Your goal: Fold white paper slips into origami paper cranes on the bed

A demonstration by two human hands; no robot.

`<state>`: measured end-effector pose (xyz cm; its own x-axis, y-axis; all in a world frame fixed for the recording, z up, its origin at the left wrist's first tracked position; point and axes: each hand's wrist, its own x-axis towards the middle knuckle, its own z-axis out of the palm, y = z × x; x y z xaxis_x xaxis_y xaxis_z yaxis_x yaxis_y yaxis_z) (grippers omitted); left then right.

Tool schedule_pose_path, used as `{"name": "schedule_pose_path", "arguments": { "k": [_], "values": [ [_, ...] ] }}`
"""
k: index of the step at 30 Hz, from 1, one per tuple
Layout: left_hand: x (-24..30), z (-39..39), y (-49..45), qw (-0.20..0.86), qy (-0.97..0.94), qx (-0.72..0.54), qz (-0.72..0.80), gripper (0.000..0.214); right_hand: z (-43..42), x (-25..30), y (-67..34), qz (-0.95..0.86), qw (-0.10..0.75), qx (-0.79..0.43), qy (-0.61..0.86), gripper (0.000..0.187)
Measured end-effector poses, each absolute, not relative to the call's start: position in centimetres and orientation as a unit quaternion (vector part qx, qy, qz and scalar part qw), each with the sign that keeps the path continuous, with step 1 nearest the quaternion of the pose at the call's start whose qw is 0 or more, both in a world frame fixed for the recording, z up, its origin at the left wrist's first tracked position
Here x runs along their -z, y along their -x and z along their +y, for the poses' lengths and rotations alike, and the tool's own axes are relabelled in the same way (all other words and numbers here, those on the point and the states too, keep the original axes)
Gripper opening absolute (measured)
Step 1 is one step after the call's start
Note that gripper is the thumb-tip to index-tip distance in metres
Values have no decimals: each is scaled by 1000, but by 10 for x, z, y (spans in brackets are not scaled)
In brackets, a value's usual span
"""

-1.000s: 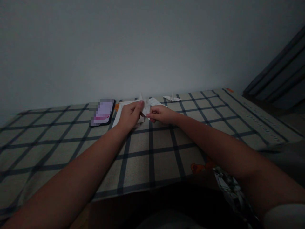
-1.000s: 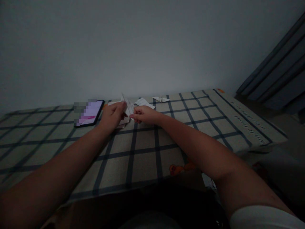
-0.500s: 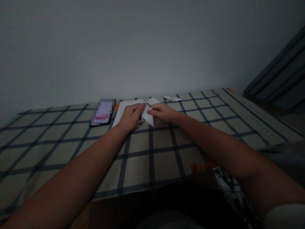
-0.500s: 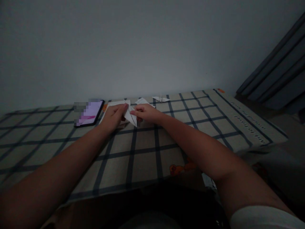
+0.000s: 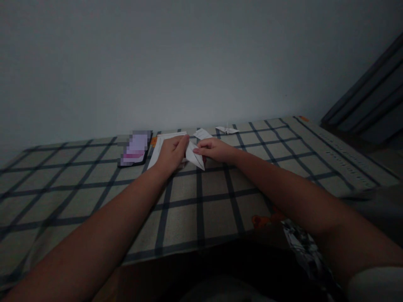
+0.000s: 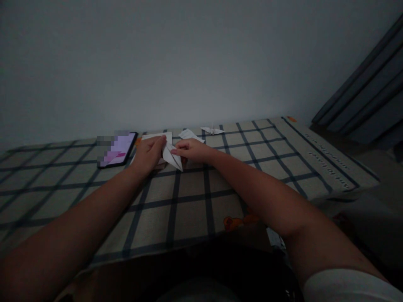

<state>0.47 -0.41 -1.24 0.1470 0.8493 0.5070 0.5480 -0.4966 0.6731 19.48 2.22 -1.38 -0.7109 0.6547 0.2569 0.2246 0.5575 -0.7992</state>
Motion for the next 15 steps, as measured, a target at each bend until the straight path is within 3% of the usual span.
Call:
{"name": "schedule_pose_path", "arguments": {
  "k": [8,11,15],
  "values": [
    [14,-2,-3,202,-708,-490,468,51,22,16,-193,-827,276,-406,273,33],
    [15,0,-2,213,-720,-472,463,59,24,17,-192,-800,326,-420,278,34],
    [13,-2,-3,229,-755,-413,455,51,25,16,-192,-770,399,-396,301,34]
  ]
}}
